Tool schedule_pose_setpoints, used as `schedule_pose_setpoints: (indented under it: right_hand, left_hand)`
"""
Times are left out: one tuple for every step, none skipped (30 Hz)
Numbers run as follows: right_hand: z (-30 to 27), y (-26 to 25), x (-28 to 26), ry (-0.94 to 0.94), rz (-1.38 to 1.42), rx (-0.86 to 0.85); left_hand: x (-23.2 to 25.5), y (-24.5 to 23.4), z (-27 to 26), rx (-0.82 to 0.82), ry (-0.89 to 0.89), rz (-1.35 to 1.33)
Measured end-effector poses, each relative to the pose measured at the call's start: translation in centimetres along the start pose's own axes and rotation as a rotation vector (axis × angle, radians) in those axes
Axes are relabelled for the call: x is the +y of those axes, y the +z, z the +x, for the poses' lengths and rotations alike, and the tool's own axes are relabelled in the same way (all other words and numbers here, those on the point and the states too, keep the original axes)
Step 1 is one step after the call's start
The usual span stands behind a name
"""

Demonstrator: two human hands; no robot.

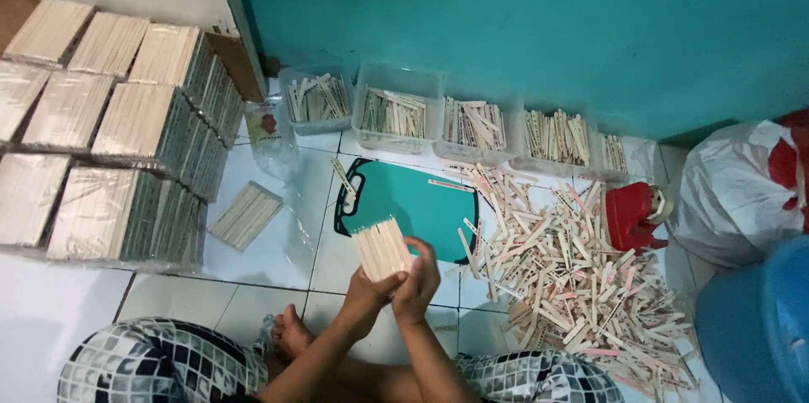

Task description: Sorting wooden craft sticks from a large pile into organized plastic containers, occasionally bundling them.

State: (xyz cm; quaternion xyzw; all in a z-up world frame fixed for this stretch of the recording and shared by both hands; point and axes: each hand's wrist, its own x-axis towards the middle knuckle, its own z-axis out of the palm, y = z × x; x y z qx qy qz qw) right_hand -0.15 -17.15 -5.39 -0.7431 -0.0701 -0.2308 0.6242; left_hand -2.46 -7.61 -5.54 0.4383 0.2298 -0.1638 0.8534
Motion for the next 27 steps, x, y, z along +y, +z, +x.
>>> schedule_pose_setpoints:
  right_hand:
    - [0.0, 0.2, -0.2, 0.003, 0.001, 0.006]
    - [0.3, 0.3, -0.4, 0.069, -0.063, 0.089]
    - [0.4, 0.5, -0.5, 0.136, -0.127, 0.173]
    - [0.4, 0.5, -0.2, 0.137, -0.129, 0.175]
    - [0.4, 0.5, 0.1, 0.126, -0.14, 0.179]
    - [0.4, 0.6, 0.4, 0.114, -0.15, 0.18]
    - [0.4, 0.4, 0.7, 0.115, -0.152, 0.18]
    - [0.7, 0.2, 1.0, 0.163, -0.032, 0.064]
    - [0.9, 0.0, 1.3, 0.212, 0.087, -0.053]
    - [1.1, -0.3, 1.3, 0.21, 0.088, -0.055]
    - [1.3, -0.7, 1.3, 0.249, 0.128, -0.267]
    - [1.2, -1.0, 1.3, 0.293, 0.169, -0.477]
    - [0.7, -1.0, 1.9, 0.297, 0.171, -0.476]
    - [0.4, -1.1, 2.5, 0.315, 0.279, -0.534]
    - [0.1, -1.1, 3.1, 0.333, 0.386, -0.592]
    - [0.3, -1.1, 3.1, 0.331, 0.386, -0.597]
    - [0.4, -1.2, 3.0, 0.36, 0.308, -0.597]
    - [0.5, -1.1, 3.0, 0.389, 0.231, -0.594]
    - [0.6, -1.0, 3.0, 0.387, 0.233, -0.596]
    - [0.6, -1.0, 2.9, 0.356, 0.203, -0.6]
    - [0.6, -1.1, 2.9, 0.326, 0.174, -0.605]
    - [0.7, -1.0, 2.5, 0.324, 0.174, -0.608]
    - [0.7, -0.9, 2.1, 0.266, -0.028, -0.656]
    - [0.7, -0.8, 1.6, 0.206, -0.229, -0.698]
    - [0.4, -0.6, 1.5, 0.205, -0.228, -0.699]
    - [0.1, -0.4, 1.3, 0.123, -0.235, -0.638]
    - [-0.2, -0.3, 1.2, 0.042, -0.241, -0.577]
  left_hand:
    - [-0.4, -0.2, 0.1, -0.001, -0.003, 0.006]
    - [-0.7, -0.2, 0.3, 0.015, -0.009, 0.006]
    - [-1.1, -0.3, 0.6, 0.031, -0.015, 0.006]
    - [-0.9, -0.2, 0.6, 0.029, -0.018, 0.007]
    - [-0.6, -0.1, 0.6, 0.013, -0.031, 0.028]
    - [-0.4, -0.1, 0.6, -0.002, -0.043, 0.047]
    - [-0.4, -0.6, 0.8, -0.003, -0.045, 0.047]
    - [-0.4, -1.0, 1.2, 0.004, -0.039, 0.002]
    - [-0.3, -1.3, 1.6, 0.011, -0.033, -0.044]
    - [0.8, -1.5, 1.7, 0.011, -0.031, -0.045]
    - [2.0, -1.7, 1.9, 0.084, -0.022, -0.035]
    - [3.1, -2.1, 1.9, 0.159, -0.018, -0.021]
    - [3.3, -2.6, 2.1, 0.162, -0.021, -0.019]
    - [3.5, -3.0, 2.3, 0.211, 0.005, -0.04]
    - [3.8, -3.4, 2.6, 0.259, 0.031, -0.061]
    - [3.5, -3.7, 2.8, 0.261, 0.034, -0.065]
    - [3.3, -4.0, 3.0, 0.238, 0.06, -0.075]
    - [3.2, -4.4, 3.2, 0.216, 0.085, -0.082]
    - [3.5, -4.2, 3.0, 0.217, 0.088, -0.082]
    - [3.6, -4.0, 2.7, 0.227, 0.066, -0.078]
    - [3.7, -3.7, 2.5, 0.237, 0.043, -0.073]
    - [4.0, -3.6, 2.2, 0.238, 0.046, -0.076]
    - [4.3, -3.5, 1.8, 0.216, 0.019, -0.052]
    - [4.6, -3.5, 1.5, 0.195, -0.008, -0.026]
    - [4.2, -3.7, 1.9, 0.196, -0.007, -0.026]
    - [3.7, -3.9, 2.2, 0.201, 0.012, -0.066]
    - [3.2, -4.2, 2.6, 0.206, 0.03, -0.105]
